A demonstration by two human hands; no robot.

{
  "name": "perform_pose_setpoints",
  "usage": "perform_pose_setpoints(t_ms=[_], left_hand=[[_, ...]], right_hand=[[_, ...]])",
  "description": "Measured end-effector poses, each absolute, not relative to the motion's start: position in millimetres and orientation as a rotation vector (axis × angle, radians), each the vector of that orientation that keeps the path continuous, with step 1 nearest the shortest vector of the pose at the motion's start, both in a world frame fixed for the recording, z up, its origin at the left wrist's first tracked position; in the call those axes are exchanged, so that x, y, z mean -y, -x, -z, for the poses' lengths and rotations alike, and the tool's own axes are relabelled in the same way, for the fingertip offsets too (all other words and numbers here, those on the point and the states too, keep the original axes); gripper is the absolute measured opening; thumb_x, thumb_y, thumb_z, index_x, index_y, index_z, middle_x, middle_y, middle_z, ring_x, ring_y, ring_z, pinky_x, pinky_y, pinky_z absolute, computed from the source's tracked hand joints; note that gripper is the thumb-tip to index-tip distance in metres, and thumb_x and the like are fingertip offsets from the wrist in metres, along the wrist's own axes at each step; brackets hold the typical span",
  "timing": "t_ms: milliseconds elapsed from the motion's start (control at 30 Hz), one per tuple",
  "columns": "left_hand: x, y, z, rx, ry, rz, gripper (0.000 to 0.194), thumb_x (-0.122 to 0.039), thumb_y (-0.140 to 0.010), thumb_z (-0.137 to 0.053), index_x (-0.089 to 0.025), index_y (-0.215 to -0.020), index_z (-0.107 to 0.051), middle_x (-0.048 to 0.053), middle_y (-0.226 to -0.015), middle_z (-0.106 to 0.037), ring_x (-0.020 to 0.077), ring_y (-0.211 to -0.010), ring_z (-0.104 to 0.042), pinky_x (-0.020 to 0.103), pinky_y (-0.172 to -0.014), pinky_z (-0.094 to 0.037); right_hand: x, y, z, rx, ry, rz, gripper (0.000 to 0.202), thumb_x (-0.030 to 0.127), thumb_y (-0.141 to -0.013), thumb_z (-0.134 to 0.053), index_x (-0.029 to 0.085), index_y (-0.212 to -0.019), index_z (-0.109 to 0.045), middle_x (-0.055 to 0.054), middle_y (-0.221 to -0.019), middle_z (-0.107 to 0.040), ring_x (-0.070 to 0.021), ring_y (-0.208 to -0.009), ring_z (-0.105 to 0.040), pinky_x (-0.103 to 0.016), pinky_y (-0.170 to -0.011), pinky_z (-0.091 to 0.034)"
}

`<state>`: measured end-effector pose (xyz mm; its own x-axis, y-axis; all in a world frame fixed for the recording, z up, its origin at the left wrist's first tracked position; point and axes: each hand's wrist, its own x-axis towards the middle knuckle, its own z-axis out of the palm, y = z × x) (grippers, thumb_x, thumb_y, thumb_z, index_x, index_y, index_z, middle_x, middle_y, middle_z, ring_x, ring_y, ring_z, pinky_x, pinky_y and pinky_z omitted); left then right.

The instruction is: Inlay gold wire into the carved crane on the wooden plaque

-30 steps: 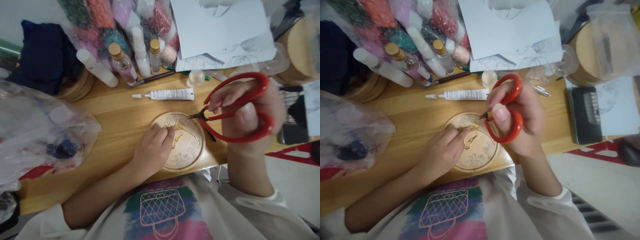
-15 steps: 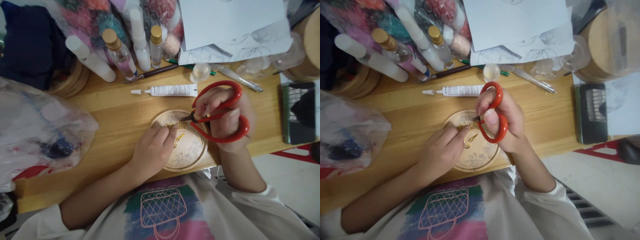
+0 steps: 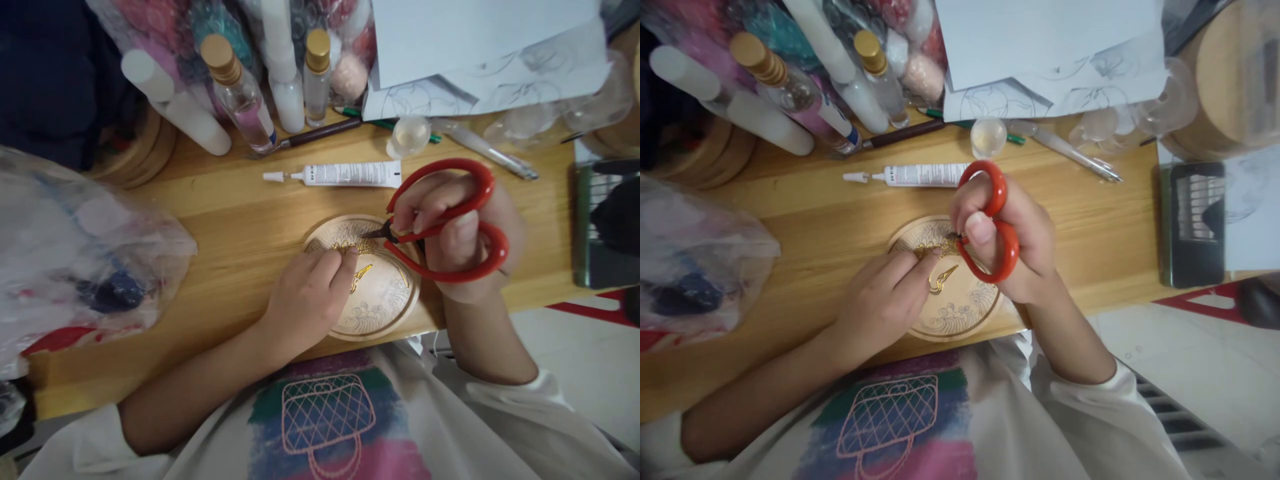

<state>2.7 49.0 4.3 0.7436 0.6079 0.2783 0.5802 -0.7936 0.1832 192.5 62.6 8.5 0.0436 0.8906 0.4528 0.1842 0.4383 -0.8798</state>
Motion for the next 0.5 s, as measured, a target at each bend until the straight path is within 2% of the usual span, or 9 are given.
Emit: perform_pose_setpoints(t_ms=[300,500], left_hand=[[-47.9,-3.1,-3.7,-0.977,-2.868,-0.547,0.023,-0.01,-0.096,-0.046,-0.006,-0.11,-0.064,0.003,-0.069,-0.058,0.0183,-0.063,-0.056,0.033,-0.056,-0.045],[-48.5,-3.9,-5.5,-0.978,-2.865,-0.534,0.024,-0.011,-0.097,-0.045,-0.006,-0.109,-0.065,0.003,-0.069,-0.058,0.0179,-0.066,-0.057,0.032,-0.059,-0.046]], right_hand=[[-63.3,-192.1,-9.6,1.487,1.005,-0.681,0.026,0.041,-0.097,-0.053,0.026,-0.076,-0.059,-0.001,-0.068,-0.059,-0.0169,-0.062,-0.056,-0.033,-0.056,-0.046],[-66.5,-191.3,-9.1,1.522,0.998,-0.626,0.029,0.039,-0.097,-0.052,0.025,-0.071,-0.053,0.001,-0.062,-0.055,-0.0153,-0.06,-0.054,-0.031,-0.054,-0.044]])
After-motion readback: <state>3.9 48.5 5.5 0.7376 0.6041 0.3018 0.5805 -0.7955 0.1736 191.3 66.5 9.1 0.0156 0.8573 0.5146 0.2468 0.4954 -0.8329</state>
